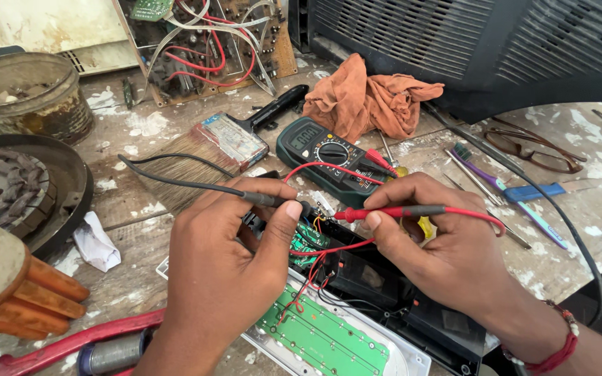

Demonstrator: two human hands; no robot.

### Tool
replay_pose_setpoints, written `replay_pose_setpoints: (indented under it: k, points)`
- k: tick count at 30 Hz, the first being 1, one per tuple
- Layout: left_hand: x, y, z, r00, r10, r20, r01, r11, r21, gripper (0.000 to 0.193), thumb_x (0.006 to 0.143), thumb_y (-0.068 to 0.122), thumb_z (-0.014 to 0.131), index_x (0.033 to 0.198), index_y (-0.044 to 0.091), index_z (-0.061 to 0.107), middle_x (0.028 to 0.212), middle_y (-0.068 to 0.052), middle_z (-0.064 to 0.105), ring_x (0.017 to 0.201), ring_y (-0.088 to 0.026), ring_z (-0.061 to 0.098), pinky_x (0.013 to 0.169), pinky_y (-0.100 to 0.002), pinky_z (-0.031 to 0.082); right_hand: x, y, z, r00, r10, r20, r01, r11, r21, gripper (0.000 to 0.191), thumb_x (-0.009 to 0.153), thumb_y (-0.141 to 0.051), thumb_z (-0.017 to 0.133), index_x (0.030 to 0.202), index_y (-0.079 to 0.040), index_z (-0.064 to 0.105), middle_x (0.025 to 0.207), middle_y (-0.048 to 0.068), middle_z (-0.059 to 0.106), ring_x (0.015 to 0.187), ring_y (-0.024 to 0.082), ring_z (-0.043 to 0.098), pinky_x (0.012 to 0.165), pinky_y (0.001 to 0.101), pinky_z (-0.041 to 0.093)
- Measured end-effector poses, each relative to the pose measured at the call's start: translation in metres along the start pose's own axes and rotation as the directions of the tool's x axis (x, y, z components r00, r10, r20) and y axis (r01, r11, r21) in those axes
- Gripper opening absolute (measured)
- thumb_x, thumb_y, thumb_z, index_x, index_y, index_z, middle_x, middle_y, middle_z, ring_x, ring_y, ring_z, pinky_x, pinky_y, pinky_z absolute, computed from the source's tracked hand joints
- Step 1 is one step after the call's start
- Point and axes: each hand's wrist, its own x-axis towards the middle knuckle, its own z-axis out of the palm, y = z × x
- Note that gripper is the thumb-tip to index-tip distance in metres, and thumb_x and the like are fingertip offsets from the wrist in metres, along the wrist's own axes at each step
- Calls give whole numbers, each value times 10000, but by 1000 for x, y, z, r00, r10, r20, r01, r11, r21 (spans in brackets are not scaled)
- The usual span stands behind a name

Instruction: The person uses multimeter probes to test contact points on a green circuit board inside a disassembled LED light fixture, repositioning the probes across several points on the board and its wiring. They then set the multimeter aside and use a toothbrush to scrub the board and the fixture housing.

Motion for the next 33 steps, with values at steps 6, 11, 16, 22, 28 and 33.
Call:
replay_pose_setpoints:
  k: [6, 11, 16, 22, 28, 33]
  points:
    - [0, 0, 0, 1000, 4, 2, -4, 1000, 10, 103, 864, 126, 757, 942, 60, 766, 794, -29, 746, 599, -110, 670, 467, -251, 486, 0, 0, -1, 1000, -12, -4, 12, 1000, 0, 144, 920, -117, 701, 1025, -18, 693, 808, 5, 747, 661, 39, 645, 564, 216, 505]
    - [1, 0, 1, 1000, -25, 6, 25, 1000, -4, 110, 863, 131, 758, 955, 70, 765, 759, -28, 728, 597, -103, 670, 466, -248, 488, 0, 1, -1, 1000, 5, 4, -5, 999, 40, 154, 922, -116, 693, 1036, -12, 697, 821, 12, 747, 687, 42, 659, 584, 215, 523]
    - [2, 2, 3, 1000, -6, 0, 6, 1000, -4, 112, 869, 125, 757, 964, 66, 756, 774, -30, 728, 594, -103, 663, 477, -247, 486, 1, 0, -3, 999, 42, -1, -42, 999, 24, 158, 914, -126, 710, 1023, -11, 713, 794, 14, 749, 657, 46, 643, 562, 217, 498]
    - [2, 3, 3, 1000, -6, 6, 6, 1000, 2, 109, 869, 118, 757, 957, 55, 753, 800, -31, 740, 578, -99, 657, 476, -245, 485, 1, 1, -5, 999, 33, -7, -33, 998, 58, 158, 922, -133, 696, 1026, -14, 693, 802, -5, 762, 677, 28, 666, 568, 203, 502]
    - [1, 7, 2, 1000, -4, -4, 3, 999, -54, 95, 883, 110, 740, 949, 41, 743, 848, -33, 752, 588, -94, 663, 479, -231, 503, -1, 3, -8, 999, -7, -45, 8, 1000, 17, 143, 927, -131, 705, 1013, -16, 697, 777, 13, 729, 634, 48, 628, 549, 219, 481]
    - [0, 10, -1, 995, 80, -59, -84, 995, -59, 79, 905, 109, 738, 941, 39, 735, 878, -36, 753, 656, -98, 678, 529, -229, 517, -4, 0, -12, 998, -52, -39, 53, 998, 33, 154, 963, -144, 662, 1049, -17, 673, 824, 25, 741, 712, 72, 706, 613, 237, 543]
